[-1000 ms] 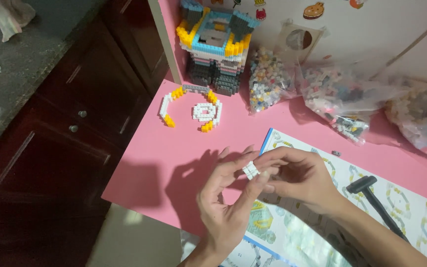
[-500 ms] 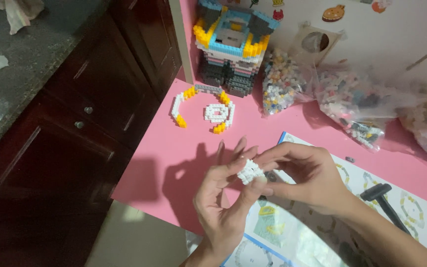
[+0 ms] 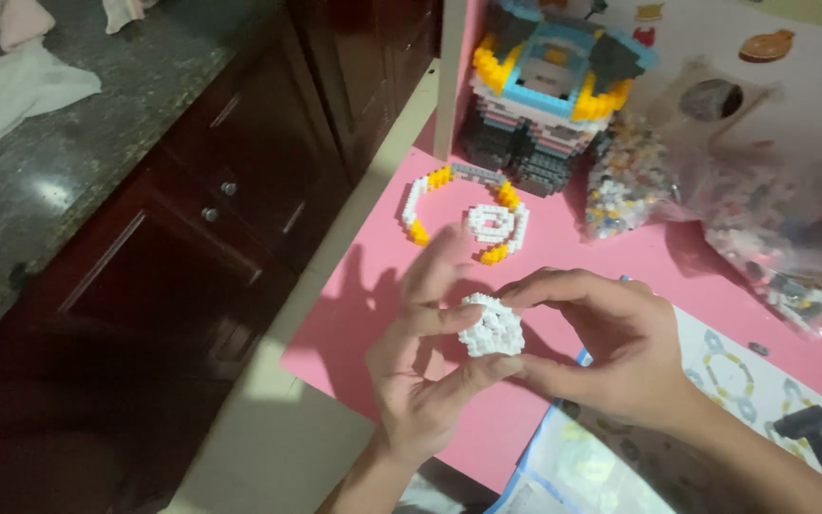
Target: The person assembles small white and yellow plastic blocks into a structure on a pink table. They reference a printed instruction sheet and use a small black hammer to tap pieces into place. The person also opens a plastic bag to retrieve additional blocks.
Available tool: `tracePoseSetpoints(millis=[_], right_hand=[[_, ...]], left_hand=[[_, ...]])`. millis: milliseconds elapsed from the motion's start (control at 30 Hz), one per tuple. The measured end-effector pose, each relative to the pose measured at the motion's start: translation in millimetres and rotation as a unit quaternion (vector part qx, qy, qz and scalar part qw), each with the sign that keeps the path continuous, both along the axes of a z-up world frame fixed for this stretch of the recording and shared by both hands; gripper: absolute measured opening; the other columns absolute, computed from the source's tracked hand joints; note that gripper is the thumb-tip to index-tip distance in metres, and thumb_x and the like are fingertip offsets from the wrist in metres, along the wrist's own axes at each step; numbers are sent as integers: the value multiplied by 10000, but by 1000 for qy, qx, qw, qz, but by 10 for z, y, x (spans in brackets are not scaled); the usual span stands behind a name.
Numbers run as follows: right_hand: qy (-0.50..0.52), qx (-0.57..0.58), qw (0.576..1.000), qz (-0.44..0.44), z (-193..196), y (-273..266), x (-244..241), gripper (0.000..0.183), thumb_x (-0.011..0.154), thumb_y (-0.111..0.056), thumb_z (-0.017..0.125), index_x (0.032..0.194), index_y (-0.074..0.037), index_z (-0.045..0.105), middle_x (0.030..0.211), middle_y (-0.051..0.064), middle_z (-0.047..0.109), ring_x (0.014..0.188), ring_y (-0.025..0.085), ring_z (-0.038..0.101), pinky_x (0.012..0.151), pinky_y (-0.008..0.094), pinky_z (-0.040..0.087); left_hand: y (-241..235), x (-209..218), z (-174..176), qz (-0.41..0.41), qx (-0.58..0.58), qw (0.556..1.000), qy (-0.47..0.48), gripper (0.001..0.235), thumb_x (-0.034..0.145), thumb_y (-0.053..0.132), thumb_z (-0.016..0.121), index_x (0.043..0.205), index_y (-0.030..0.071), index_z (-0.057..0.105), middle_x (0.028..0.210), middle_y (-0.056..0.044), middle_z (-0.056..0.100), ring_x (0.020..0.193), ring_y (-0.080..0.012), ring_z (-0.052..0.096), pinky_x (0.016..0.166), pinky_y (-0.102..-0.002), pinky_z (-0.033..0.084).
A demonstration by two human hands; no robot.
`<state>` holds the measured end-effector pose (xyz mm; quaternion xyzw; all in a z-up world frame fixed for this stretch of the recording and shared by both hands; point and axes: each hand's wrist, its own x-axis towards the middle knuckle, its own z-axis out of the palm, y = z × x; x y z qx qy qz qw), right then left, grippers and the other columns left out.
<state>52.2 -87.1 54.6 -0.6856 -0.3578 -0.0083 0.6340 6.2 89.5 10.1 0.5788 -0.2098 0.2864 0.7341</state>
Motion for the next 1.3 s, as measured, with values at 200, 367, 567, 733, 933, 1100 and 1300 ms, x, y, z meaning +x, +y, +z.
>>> tracePoseSetpoints(millis=[200,367,567,733,933,1100,1300], right_hand=[[13,2,1000,3,-15,28,-13,489,767,9,880,1199,101,669,1100,191,775,1015,276,764,986,338,635],[61,29,998,7,-75,-26,-21,544,776,1,879,1269,73,660,1214,183,752,1138,265,754,1081,346,633],[67,32,995,64,70,-42,18,510,827,21,824,1300,101,652,1337,268,728,1231,346,745,1141,407,622],[52,12,995,89,83,-115,60,533,818,-25,848,1311,63,665,1336,255,741,1282,389,763,1175,461,649],[52,-1,992,119,219,-82,40,532,844,-63,831,1321,84,649,1361,263,724,1300,396,750,1213,488,624],[72,-14,990,118,267,-80,-8,487,831,-31,828,1277,86,670,1285,259,763,1192,384,790,1109,460,658],[85,-12,991,107,197,-121,-19,527,796,1,860,1282,76,671,1261,225,773,1165,338,785,1117,428,648]], left_hand=[[75,-14,-14,-66,-43,997,22,403,937,88,843,1255,183,614,1534,-268,574,1436,-380,621,1254,-520,545],[30,-42,140,-70,-50,996,10,498,981,68,819,1408,106,565,1460,-236,650,1436,-417,657,1298,-526,564],[35,-103,330,-36,15,997,60,769,955,159,818,1579,40,385,1464,-261,661,1545,-390,561,1397,-539,435],[47,-155,263,-65,16,997,45,548,972,125,825,1460,95,579,1683,-266,445,1485,-350,634,1326,-523,566],[0,-204,257,-85,-2,995,51,513,1009,168,801,1461,116,564,1752,-244,330,1508,-401,608,1362,-556,512],[-46,-246,252,-41,32,998,35,457,1050,244,743,1429,60,566,1491,-186,634,1665,-432,388,1516,-641,157],[-48,-275,311,-41,38,996,64,562,1042,316,731,1498,38,557,1577,-149,575,1677,-381,379,1522,-627,97]])
